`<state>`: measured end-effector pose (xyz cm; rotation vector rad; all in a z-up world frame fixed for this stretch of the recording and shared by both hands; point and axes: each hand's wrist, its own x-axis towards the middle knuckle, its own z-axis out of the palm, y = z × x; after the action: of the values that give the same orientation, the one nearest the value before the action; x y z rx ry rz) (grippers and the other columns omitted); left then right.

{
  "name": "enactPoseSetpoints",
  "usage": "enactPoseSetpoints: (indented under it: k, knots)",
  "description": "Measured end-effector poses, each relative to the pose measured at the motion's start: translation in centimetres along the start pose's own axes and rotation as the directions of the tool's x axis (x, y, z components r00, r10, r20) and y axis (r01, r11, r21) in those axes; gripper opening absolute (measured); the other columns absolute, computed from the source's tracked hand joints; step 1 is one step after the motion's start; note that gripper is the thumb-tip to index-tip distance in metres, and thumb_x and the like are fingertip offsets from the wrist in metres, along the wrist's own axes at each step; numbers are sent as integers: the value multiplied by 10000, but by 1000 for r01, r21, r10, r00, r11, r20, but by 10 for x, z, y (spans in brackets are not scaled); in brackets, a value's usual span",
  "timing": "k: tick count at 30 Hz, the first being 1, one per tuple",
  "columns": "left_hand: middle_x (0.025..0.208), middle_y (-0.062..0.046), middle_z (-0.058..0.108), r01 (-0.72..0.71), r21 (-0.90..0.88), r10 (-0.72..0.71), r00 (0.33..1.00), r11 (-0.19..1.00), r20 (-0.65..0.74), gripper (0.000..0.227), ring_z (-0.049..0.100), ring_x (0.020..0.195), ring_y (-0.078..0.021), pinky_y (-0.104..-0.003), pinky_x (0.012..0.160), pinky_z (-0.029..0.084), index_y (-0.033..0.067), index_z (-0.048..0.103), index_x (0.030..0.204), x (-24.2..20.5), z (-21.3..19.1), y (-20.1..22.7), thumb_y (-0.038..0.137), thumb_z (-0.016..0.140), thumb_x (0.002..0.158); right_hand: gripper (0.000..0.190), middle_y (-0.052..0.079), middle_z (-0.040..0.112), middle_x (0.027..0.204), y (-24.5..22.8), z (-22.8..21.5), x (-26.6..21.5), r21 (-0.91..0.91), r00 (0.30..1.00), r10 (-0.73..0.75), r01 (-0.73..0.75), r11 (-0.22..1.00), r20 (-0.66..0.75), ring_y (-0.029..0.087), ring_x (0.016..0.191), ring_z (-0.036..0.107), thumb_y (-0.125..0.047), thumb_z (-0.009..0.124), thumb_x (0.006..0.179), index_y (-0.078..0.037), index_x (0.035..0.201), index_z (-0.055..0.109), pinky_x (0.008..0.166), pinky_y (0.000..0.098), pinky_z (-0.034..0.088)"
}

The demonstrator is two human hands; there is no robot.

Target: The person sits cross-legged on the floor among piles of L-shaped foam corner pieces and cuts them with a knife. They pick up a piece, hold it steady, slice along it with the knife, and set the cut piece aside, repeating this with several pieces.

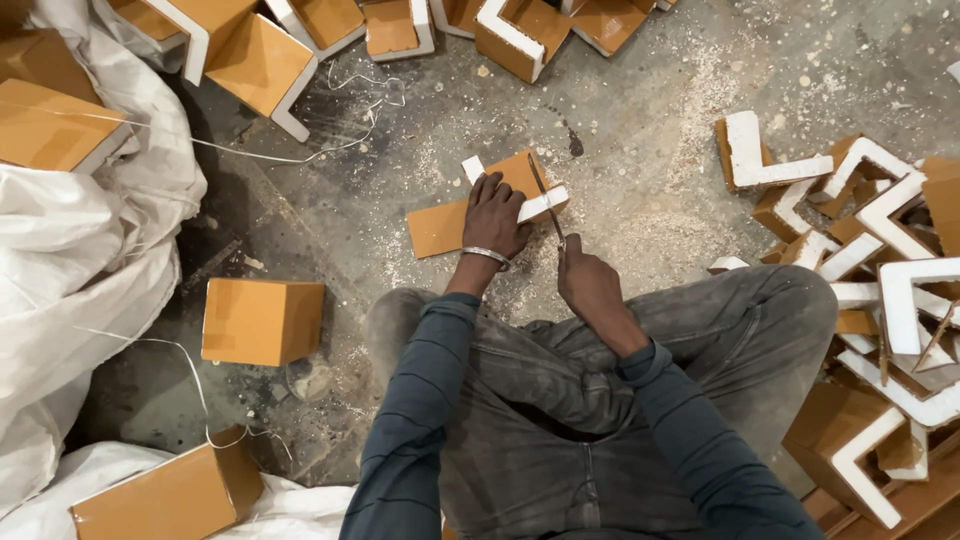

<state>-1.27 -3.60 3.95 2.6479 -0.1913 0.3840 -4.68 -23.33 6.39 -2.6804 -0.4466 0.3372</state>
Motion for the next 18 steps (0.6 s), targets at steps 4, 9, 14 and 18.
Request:
enactPoseSetpoints:
  k: [4,9,14,18]
  knots:
    - [1064,-156,633,-11,-9,11,1000,1000,-8,327,482,1342,-383,-505,1233,262,78,664,1004,0,-2,0,260,780,758,256,276,660,684,4,4,1,7,1000,-2,2,1000,-5,499,650,655,-253,434,1065,-10,1146,443,594,615,491]
    - [1053,-148,636,-14,-16,14,1000,1000,-17,332,485,1332,-376,-512,1215,270,98,677,1017,0,-4,0,271,781,753,251,270,658,678,8,8,0,4,998,-36,36,999,-42,493,649,653,-237,465,1054,-12,1164,459,604,612,489]
    - [1054,-143,639,-11,-11,11,1000,1000,-16,340,487,1329,-373,-507,1219,270,96,682,1009,1,-2,-1,272,790,739,264,256,655,673,13,15,1,11,997,-50,51,999,-62,483,630,650,-230,484,1045,-7,1184,459,579,604,485]
    - [1051,-143,638,-17,-31,17,1000,999,-25,349,488,1328,-373,-510,1212,272,93,684,1012,0,-3,-1,273,798,735,259,242,648,667,18,19,0,25,992,-83,85,996,-90,469,621,646,-228,493,1049,-11,1187,459,570,588,485]
